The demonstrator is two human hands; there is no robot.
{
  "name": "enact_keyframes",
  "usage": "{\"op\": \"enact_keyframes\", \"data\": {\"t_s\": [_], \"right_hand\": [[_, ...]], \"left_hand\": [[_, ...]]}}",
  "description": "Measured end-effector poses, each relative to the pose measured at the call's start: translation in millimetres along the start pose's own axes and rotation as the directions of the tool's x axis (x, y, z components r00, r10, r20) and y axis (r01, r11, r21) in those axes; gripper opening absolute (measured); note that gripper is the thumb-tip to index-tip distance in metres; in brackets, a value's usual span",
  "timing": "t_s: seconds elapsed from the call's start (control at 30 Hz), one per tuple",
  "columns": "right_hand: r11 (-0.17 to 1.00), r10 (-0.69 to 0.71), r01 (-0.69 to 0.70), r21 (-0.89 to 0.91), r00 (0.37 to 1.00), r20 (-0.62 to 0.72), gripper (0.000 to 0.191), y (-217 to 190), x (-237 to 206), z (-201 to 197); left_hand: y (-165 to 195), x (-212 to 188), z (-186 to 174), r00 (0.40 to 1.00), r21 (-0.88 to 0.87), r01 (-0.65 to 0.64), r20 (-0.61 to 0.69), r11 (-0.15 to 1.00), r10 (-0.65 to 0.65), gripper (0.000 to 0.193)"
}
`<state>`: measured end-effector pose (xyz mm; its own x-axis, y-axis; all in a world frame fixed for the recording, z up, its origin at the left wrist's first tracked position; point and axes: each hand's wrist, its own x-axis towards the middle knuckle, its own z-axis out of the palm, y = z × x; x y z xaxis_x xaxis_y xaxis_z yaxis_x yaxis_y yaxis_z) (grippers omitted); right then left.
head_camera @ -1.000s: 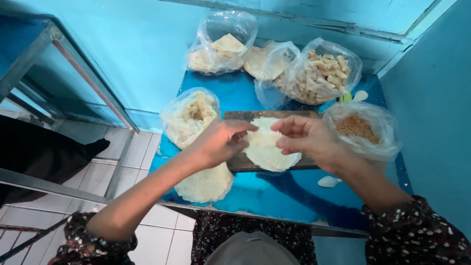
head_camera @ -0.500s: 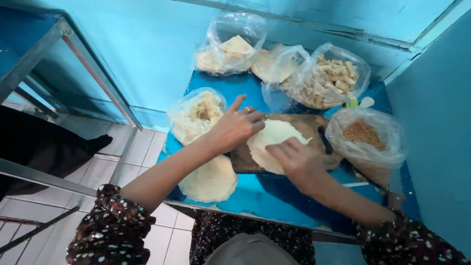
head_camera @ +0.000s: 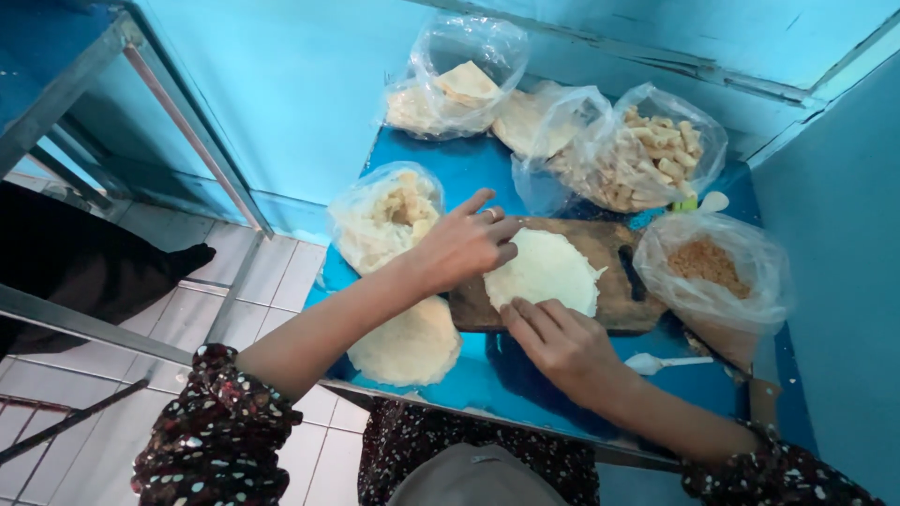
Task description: The person presses and flattens pieces of dough into round discs on a small blue table, stacking the finished discs on a cutting board. They then cut one thick dough disc into smaller pieces with a knife and place the cut pieces into a plastic bag.
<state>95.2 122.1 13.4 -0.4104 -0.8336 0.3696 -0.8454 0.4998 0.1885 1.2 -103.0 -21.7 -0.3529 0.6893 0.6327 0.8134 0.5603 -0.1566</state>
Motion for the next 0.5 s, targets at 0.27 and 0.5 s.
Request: {"op": "enact_keyframes", "data": {"t_s": [0.27, 0.5], "right_hand": [[0.999, -0.012, 0.012, -0.042, 1.000, 0.017, 0.046, -6, -2, 4], [0.997, -0.017, 0.018, -0.071, 1.000, 0.014, 0.049, -11, -3, -2]], "left_hand": [[0, 5, 7, 1.000, 0.027, -0.024, -0.009, 0.999, 0.025, 0.003], [2, 4, 12, 0.996, 0.103, 0.045, 0.072, 0.994, -0.052, 0.007]]}}
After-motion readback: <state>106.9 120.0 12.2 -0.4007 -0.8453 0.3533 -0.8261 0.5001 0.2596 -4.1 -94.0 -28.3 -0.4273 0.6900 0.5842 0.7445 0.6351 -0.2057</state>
